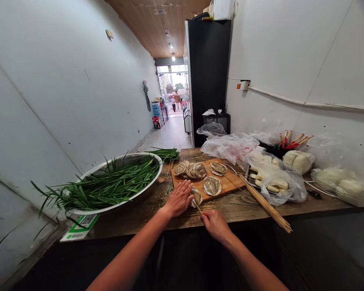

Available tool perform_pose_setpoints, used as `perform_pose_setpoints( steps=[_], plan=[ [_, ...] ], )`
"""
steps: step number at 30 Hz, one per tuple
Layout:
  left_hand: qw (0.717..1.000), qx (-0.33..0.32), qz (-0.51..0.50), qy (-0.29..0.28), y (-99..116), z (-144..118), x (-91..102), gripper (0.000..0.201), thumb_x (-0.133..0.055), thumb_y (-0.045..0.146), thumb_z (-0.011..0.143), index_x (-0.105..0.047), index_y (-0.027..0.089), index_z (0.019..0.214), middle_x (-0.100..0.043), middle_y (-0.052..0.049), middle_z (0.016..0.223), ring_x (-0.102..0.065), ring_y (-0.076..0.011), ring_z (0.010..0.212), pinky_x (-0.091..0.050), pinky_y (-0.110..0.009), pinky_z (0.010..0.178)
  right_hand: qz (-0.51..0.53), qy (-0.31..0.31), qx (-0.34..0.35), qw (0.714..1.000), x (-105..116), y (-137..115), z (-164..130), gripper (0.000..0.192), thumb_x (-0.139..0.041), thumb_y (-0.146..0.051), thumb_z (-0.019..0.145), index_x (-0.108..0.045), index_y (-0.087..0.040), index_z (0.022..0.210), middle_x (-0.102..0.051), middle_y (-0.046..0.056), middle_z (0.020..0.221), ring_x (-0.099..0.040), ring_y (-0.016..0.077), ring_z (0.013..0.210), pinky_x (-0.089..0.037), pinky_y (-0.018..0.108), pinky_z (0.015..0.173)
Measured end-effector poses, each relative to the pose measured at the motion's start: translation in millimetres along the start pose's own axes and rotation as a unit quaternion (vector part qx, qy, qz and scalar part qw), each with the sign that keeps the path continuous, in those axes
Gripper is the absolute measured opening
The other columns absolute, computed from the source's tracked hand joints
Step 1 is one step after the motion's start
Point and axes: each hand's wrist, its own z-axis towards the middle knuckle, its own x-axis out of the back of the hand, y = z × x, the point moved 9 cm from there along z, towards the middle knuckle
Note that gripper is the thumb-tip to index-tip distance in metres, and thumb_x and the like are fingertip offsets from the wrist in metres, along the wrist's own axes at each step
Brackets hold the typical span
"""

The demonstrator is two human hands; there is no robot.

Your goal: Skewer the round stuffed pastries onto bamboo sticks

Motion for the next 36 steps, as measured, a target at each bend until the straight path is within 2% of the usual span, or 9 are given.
perform_pose_setpoints(
  steps=[3,6,11,21,29,36],
  plan=[
    [0.997,-0.023,0.042,-0.068,4.4,12.0,-15.9,0.058,-0.026,0.048,0.091,-0.036,0.013,0.136,-0.031,-0.01,0.144,-0.021,-0.0207,0.135,-0.016,-0.04,0.112,-0.028,-0.014,0.004,0.999,1.6,-1.0,1.2,0.028,-0.043,-0.014,0.081,-0.06,-0.016,0.059,-0.063,0.004,0.061,-0.051,0.013,0.058,-0.025,0.025,0.055],
    [0.995,-0.021,0.031,-0.09,2.0,16.1,-23.2,0.057,-0.021,0.049,0.092,-0.035,0.017,0.137,-0.032,-0.006,0.144,-0.018,-0.0195,0.136,-0.015,-0.039,0.112,-0.051,-0.027,0.006,0.998,2.2,-1.6,1.9,0.028,-0.042,-0.014,0.082,-0.062,-0.016,0.063,-0.065,0.005,0.065,-0.054,0.0137,0.061,-0.026,0.025,0.056],
    [0.997,-0.004,0.026,-0.071,-2.8,11.7,-27.3,0.059,-0.018,0.049,0.092,-0.032,0.015,0.138,-0.026,-0.006,0.147,-0.014,-0.0187,0.137,-0.014,-0.038,0.112,-0.06,-0.03,0.001,0.998,4.0,-2.1,4.2,0.027,-0.042,-0.014,0.082,-0.061,-0.015,0.063,-0.067,0.007,0.067,-0.056,0.0142,0.063,-0.026,0.025,0.056],
    [0.998,0.021,0.044,-0.046,-5.4,10.1,-26.7,0.058,-0.019,0.047,0.093,-0.034,0.014,0.138,-0.028,-0.007,0.146,-0.016,-0.0197,0.137,-0.016,-0.038,0.112,-0.032,-0.037,-0.004,0.999,0.6,-0.6,12.6,0.029,-0.04,-0.011,0.081,-0.058,-0.013,0.058,-0.062,0.005,0.059,-0.05,0.0113,0.055,-0.025,0.024,0.054],
    [0.998,0.039,0.032,-0.046,-8.0,9.8,-27.5,0.058,-0.021,0.045,0.092,-0.033,0.012,0.138,-0.028,-0.008,0.146,-0.016,-0.0211,0.137,-0.016,-0.04,0.112,-0.029,-0.037,-0.001,0.999,-2.5,1.9,17.0,0.029,-0.04,-0.011,0.081,-0.059,-0.014,0.059,-0.061,0.004,0.059,-0.051,0.0124,0.057,-0.026,0.024,0.054],
    [0.999,0.039,0.012,-0.024,-10.6,10.0,-26.6,0.058,-0.022,0.046,0.092,-0.036,0.012,0.136,-0.031,-0.011,0.144,-0.02,-0.0236,0.136,-0.019,-0.043,0.111,-0.035,-0.035,0.021,0.999,-7.0,2.9,20.7,0.031,-0.037,-0.011,0.082,-0.06,-0.014,0.061,-0.062,0.004,0.06,-0.053,0.0139,0.058,-0.029,0.023,0.055]
  ],
)
